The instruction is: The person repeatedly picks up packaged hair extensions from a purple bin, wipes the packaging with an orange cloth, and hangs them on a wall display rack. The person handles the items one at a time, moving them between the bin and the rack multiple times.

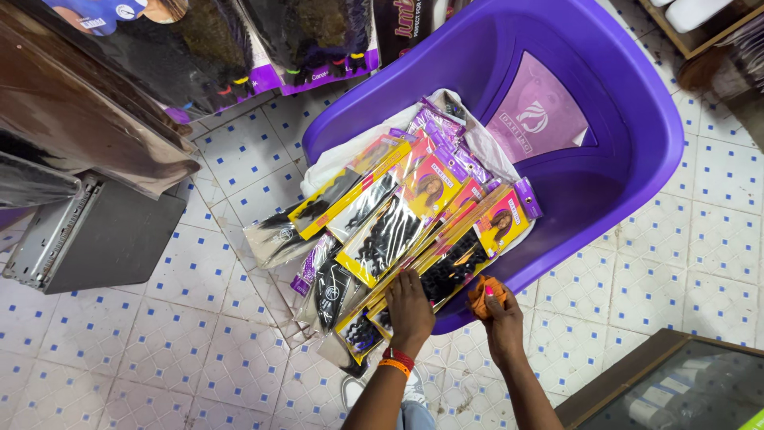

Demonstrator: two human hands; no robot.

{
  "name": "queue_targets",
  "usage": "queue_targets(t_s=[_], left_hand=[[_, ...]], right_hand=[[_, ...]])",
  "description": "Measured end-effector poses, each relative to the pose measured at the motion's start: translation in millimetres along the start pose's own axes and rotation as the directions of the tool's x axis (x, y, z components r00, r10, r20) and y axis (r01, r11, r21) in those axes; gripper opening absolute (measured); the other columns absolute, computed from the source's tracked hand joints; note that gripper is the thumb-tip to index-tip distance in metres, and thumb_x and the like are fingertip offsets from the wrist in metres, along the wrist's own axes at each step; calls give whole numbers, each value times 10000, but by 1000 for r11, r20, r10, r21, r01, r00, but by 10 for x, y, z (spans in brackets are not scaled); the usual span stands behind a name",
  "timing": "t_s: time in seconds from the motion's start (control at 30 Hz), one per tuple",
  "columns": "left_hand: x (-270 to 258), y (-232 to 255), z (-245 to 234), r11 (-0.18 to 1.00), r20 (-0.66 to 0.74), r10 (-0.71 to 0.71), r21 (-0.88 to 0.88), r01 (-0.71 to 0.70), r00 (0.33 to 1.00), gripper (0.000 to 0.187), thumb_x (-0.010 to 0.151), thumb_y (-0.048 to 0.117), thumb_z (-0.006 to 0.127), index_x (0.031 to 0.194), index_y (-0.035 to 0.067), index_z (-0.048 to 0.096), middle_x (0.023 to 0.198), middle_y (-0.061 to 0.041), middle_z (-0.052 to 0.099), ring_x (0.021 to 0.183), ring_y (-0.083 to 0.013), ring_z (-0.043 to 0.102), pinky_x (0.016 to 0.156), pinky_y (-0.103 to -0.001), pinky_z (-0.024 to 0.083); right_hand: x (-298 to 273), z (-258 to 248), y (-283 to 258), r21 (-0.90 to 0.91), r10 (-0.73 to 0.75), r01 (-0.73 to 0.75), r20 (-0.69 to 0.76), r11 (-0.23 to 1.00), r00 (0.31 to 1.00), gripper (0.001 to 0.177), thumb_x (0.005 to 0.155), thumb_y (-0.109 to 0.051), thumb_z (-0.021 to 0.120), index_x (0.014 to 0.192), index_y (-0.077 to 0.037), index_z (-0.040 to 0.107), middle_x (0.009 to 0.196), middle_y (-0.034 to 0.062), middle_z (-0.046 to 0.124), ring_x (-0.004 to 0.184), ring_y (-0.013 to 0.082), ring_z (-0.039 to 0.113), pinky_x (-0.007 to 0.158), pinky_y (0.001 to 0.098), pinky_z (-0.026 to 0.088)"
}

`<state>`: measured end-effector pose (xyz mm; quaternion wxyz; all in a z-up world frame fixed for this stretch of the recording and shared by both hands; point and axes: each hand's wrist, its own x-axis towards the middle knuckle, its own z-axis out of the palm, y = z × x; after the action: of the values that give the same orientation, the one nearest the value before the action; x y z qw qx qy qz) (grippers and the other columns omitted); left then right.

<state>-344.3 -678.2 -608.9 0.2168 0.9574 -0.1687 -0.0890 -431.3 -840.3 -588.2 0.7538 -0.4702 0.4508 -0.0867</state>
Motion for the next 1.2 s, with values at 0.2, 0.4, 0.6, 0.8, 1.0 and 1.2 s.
queue_targets(t_s=[0.2,0.4,0.6,0.8,1.0,1.2], left_hand=[[298,-90,-74,995,277,-87,-22,97,957,470,792,259,830,1121,9,606,1196,-197,539,1063,-348,611,933,-493,460],[219,31,-4,974,257,214,10,-224,942,292,930,103,671,1203,35,594,1170,-225,623,1029,-351,671,846,-445,547],[-96,-97,-956,574,57,326,-806,-149,944,792,836,-25,557,1596,49,346,1593,-238,453,1492,-361,427,1206,-435,341],[-897,-195,-2295,449,228,303,-890,73,925,754,961,105,559,1638,50,231,1701,-151,344,1580,-251,302,1251,-350,216],[-998,117,-3044,234,-82,241,-962,-140,967,850,981,164,653,1639,20,134,1687,-211,319,1567,-275,279,1241,-377,187],[-775,361,-4274,292,-305,-49,-915,-278,951,691,910,44,657,1542,3,381,1384,-211,587,1277,-289,580,1092,-404,496]], right_hand=[[36,-44,71,76,-71,71,4,995,997,410,1019,-133,518,1406,-1,486,1286,134,619,1136,250,653,1015,463,559],[-31,199,-105,-22,-245,245,-28,969,969,534,993,-169,540,1502,-57,426,1365,146,592,1155,294,640,1003,440,544],[-812,755,-347,-639,-612,750,666,-174,426,515,818,-116,651,1330,-108,597,1455,254,510,1323,475,500,1104,554,386],[-521,1486,-1895,-702,-874,700,415,-132,251,555,864,-25,661,1413,-9,579,1388,278,547,1307,431,517,1114,486,419],[-1072,2277,-3010,-107,-645,673,210,732,735,436,883,-33,718,1311,2,645,1169,56,708,1015,169,684,929,300,555],[-2927,2825,-3041,-94,-772,848,373,521,516,411,888,56,691,1296,7,678,1180,57,717,958,108,653,852,266,538]])
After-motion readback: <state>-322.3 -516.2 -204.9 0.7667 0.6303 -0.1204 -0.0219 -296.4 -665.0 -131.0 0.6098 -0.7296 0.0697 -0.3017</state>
